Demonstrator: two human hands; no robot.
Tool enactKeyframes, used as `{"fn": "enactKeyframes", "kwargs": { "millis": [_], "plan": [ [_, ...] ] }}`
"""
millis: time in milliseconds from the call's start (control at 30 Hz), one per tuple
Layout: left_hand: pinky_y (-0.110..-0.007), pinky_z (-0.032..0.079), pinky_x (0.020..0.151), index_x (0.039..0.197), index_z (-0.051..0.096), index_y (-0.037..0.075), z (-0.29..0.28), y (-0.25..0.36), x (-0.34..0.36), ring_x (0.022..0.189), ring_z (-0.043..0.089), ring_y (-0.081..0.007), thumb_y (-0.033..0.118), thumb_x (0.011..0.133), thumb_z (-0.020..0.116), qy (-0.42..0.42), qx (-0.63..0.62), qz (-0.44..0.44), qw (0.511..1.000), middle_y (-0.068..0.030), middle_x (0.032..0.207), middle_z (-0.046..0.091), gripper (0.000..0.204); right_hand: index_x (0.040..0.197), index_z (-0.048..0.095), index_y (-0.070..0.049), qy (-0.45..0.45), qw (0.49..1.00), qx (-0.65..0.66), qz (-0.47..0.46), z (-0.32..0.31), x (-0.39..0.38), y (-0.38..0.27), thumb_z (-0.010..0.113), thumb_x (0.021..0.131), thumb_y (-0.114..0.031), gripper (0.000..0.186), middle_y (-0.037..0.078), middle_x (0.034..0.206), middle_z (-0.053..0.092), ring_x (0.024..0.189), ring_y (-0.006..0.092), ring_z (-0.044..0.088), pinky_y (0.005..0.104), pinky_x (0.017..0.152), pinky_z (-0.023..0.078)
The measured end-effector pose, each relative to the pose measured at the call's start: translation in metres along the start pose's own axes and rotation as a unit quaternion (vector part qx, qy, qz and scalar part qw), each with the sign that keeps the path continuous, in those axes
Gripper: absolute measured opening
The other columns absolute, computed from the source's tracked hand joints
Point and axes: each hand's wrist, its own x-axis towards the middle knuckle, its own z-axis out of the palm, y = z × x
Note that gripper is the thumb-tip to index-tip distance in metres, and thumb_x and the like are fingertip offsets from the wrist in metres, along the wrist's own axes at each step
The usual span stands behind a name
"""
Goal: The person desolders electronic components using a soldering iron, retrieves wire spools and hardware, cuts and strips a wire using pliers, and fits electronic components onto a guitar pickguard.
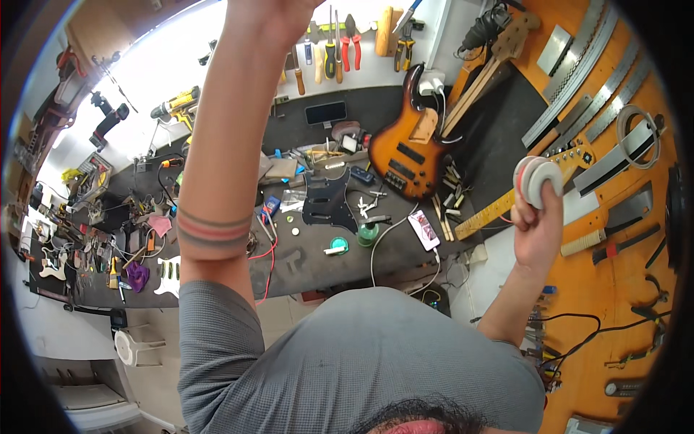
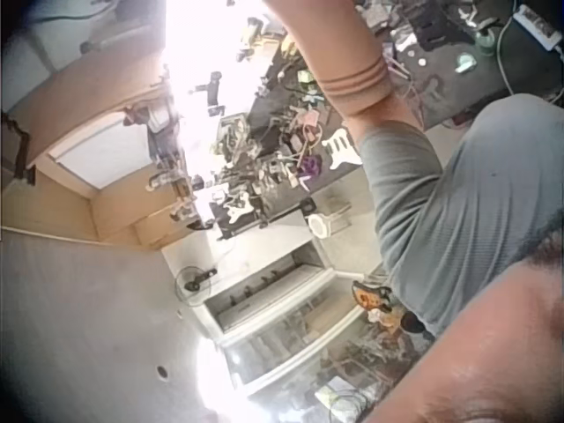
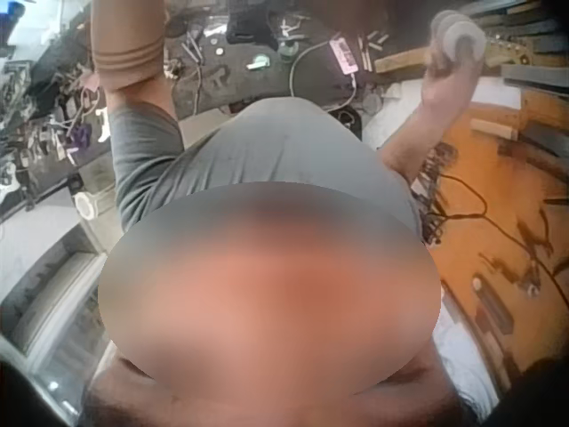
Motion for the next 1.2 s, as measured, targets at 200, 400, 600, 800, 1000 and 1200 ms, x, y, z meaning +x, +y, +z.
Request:
{"fn": "enactKeyframes", "kwargs": {
  "millis": [200, 400, 600, 800, 1000, 1200],
  "plan": [
    [-0.067, 0.047, 0.127, 0.165, 0.041, -0.002, -0.011, -0.023, 0.115, 0.152, 0.051, -0.0501, 0.051, 0.122, 0.043, -0.149, -0.056, -0.097, 0.982, -0.0303, 0.165, 0.048, 0.068, 0.126, 0.066, -0.007, -0.113, 0.977, 0.121, 0.134, -0.011, 0.026, 0.027, 0.065, 0.115, -0.036, 0.031, 0.002, 0.101, 0.068, 0.063, 0.0034, 0.041, 0.021, 0.05, 0.027],
    [-0.066, 0.053, 0.122, 0.161, 0.047, 0.001, -0.055, -0.082, 0.258, 0.146, 0.058, -0.0495, 0.053, 0.12, 0.047, -0.225, -0.06, -0.167, 0.958, -0.0304, 0.158, 0.054, 0.066, 0.126, 0.072, -0.011, -0.178, 0.933, 0.193, 0.246, -0.017, 0.037, 0.042, 0.061, 0.116, -0.039, 0.032, -0.002, 0.094, 0.063, 0.063, 0.0057, 0.039, 0.0228, 0.049, 0.025],
    [-0.063, 0.063, 0.111, 0.158, 0.051, 0.001, 0.023, -0.154, 0.222, 0.138, 0.065, -0.0491, 0.055, 0.12, 0.046, -0.143, 0.05, -0.182, 0.971, -0.0306, 0.153, 0.058, 0.067, 0.122, 0.07, -0.007, -0.109, 0.947, 0.177, 0.246, -0.039, 0.031, 0.047, 0.063, 0.115, -0.039, 0.033, 0.001, 0.092, 0.066, 0.061, 0.0049, 0.041, 0.0225, 0.048, 0.026],
    [-0.059, 0.068, 0.102, 0.155, 0.054, 0.0, 0.024, -0.133, 0.211, 0.13, 0.069, -0.0475, 0.052, 0.118, 0.054, -0.072, 0.042, -0.126, 0.989, -0.0277, 0.147, 0.064, 0.064, 0.127, 0.071, -0.01, -0.129, 0.943, 0.147, 0.27, -0.044, 0.037, 0.053, 0.062, 0.116, -0.04, 0.033, -0.002, 0.091, 0.061, 0.063, 0.0048, 0.04, 0.0217, 0.05, 0.025],
    [-0.044, 0.071, 0.09, 0.143, 0.064, 0.001, 0.016, -0.146, 0.207, 0.109, 0.077, -0.0342, 0.036, 0.105, 0.079, -0.149, 0.152, -0.054, 0.975, -0.0196, 0.134, 0.071, 0.053, 0.126, 0.071, -0.008, -0.106, 0.95, 0.118, 0.269, -0.052, 0.042, 0.057, 0.063, 0.115, -0.039, 0.033, -0.001, 0.093, 0.065, 0.063, 0.0047, 0.039, 0.0222, 0.05, 0.025],
    [-0.04, 0.067, 0.072, 0.107, 0.077, -0.003, 0.036, -0.175, 0.192, 0.078, 0.077, -0.025, 0.028, 0.093, 0.086, -0.019, 0.314, 0.038, 0.948, -0.0162, 0.098, 0.079, 0.035, 0.127, 0.07, -0.008, -0.098, 0.951, 0.109, 0.271, -0.065, 0.043, 0.063, 0.065, 0.114, -0.038, 0.033, -0.001, 0.095, 0.066, 0.063, 0.0049, 0.038, 0.0225, 0.051, 0.025]
  ]
}}
